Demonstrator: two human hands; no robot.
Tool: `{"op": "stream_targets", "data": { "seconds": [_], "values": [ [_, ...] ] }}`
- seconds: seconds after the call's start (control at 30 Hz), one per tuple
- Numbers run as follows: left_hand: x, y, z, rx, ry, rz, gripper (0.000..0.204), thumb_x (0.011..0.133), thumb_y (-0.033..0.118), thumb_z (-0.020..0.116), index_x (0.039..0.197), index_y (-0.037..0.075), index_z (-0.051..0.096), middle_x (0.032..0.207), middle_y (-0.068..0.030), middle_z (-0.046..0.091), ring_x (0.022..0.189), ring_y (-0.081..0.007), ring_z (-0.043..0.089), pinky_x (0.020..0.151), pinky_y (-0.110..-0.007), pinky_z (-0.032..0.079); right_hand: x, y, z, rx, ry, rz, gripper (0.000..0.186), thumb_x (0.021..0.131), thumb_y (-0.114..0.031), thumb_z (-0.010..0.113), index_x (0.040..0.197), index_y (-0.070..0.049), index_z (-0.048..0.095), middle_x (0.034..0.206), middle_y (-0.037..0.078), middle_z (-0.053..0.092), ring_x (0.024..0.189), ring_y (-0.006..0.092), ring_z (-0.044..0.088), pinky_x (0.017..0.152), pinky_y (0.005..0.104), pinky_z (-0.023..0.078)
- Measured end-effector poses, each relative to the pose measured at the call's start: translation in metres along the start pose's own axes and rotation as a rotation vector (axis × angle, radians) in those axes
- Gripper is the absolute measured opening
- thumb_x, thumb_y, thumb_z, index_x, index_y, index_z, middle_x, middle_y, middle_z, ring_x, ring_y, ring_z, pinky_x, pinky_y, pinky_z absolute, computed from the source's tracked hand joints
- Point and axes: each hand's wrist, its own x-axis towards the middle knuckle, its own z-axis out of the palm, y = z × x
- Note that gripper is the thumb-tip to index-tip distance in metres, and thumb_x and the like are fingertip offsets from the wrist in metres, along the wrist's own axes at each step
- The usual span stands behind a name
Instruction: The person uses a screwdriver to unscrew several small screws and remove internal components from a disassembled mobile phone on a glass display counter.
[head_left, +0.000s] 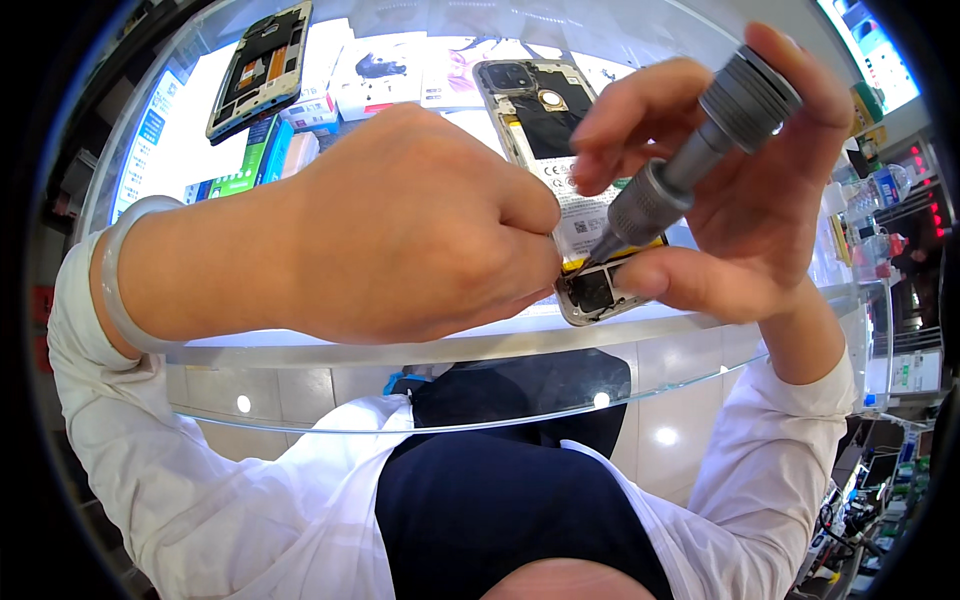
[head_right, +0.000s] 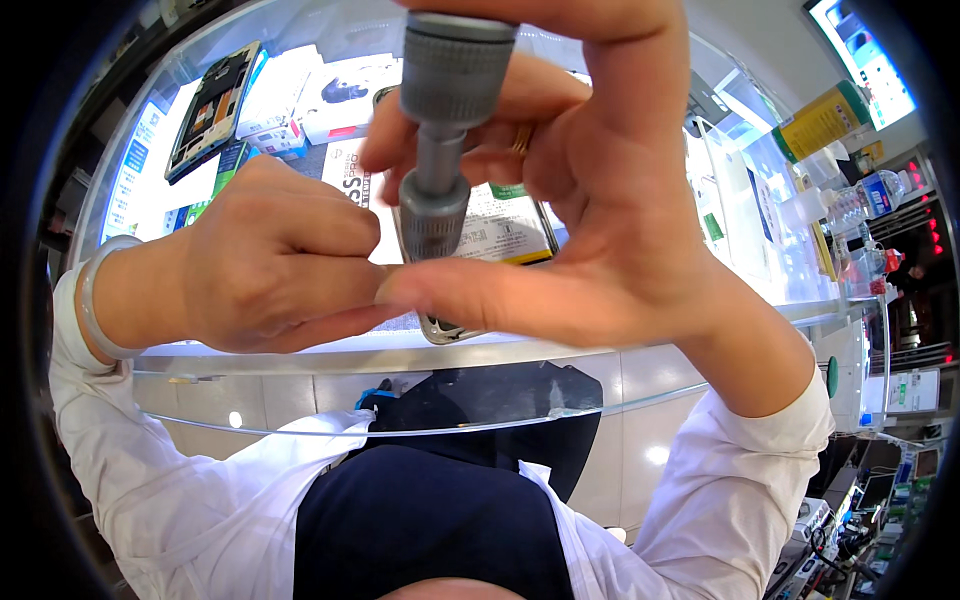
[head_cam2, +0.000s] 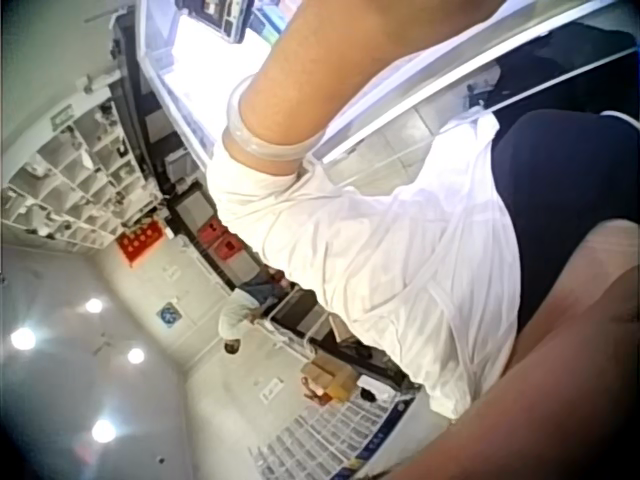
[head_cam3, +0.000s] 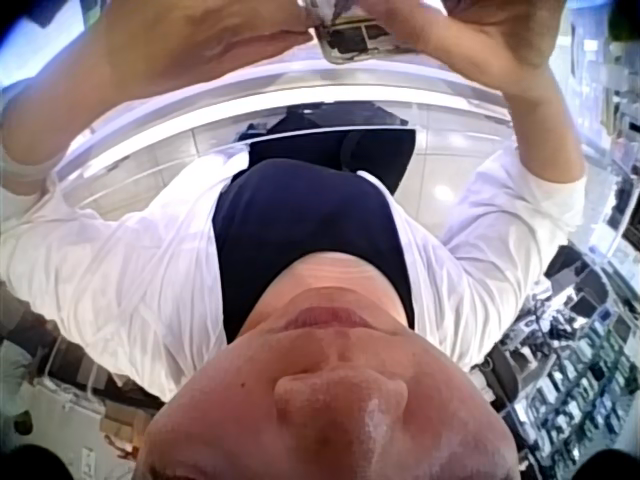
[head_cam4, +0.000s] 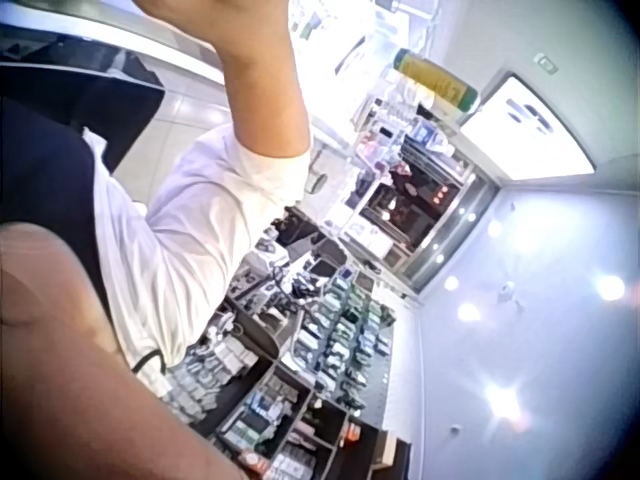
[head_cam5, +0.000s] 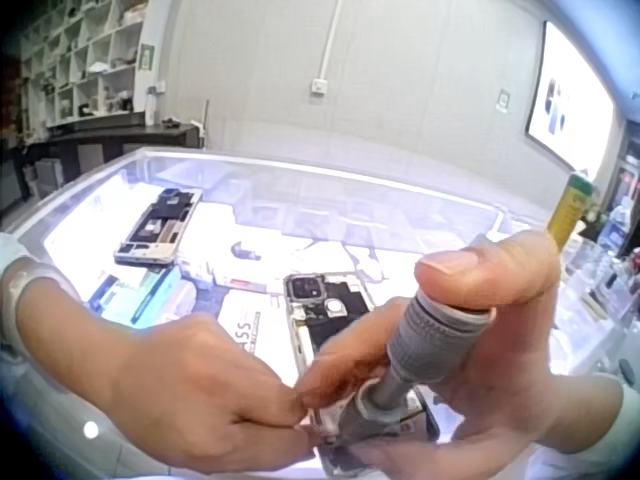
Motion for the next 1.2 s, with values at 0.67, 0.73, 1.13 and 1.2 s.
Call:
{"op": "stream_targets", "data": {
  "seconds": [0.67,0.73,1.13,1.2],
  "values": [
    [0.002,0.000,0.003,-0.025,0.030,-0.011,0.016,0.070,0.009,0.082,0.080,0.007,0.071,0.059,-0.0001,0.043,0.044,-0.0156,0.046,0.038,-0.034,0.031,-0.008,0.007,0.004,-0.003,0.091,0.061,0.089,0.078,0.008,0.072,0.145,-0.008,0.014,0.118,0.022,0.048,0.092,0.0259,0.067,0.078,0.0333,0.060],
    [0.001,0.002,0.001,-0.022,0.013,-0.014,0.016,0.070,0.009,0.082,0.080,0.007,0.071,0.059,0.0000,0.043,0.044,-0.0152,0.047,0.038,-0.033,0.031,-0.011,0.012,0.006,0.039,0.115,0.052,0.088,0.078,0.009,0.073,0.143,-0.007,0.016,0.122,0.021,0.046,0.094,0.0260,0.068,0.079,0.0330,0.061],
    [0.001,0.000,0.003,-0.032,0.032,-0.021,0.013,0.073,0.008,0.080,0.084,0.007,0.071,0.059,-0.0001,0.045,0.045,-0.0154,0.049,0.037,-0.033,0.032,-0.009,0.007,-0.002,0.388,0.032,0.259,0.082,0.088,0.011,0.062,0.144,-0.012,0.007,0.110,0.032,0.062,0.099,0.0287,0.069,0.090,0.0359,0.059],
    [0.002,0.001,0.001,-0.046,0.012,-0.026,0.013,0.073,0.007,0.080,0.083,0.007,0.071,0.059,-0.0002,0.044,0.045,-0.0152,0.048,0.037,-0.033,0.031,-0.008,0.003,0.000,0.451,0.120,0.287,0.080,0.089,0.012,0.061,0.144,-0.011,0.007,0.110,0.032,0.062,0.101,0.0284,0.069,0.090,0.0359,0.059]
  ]
}}
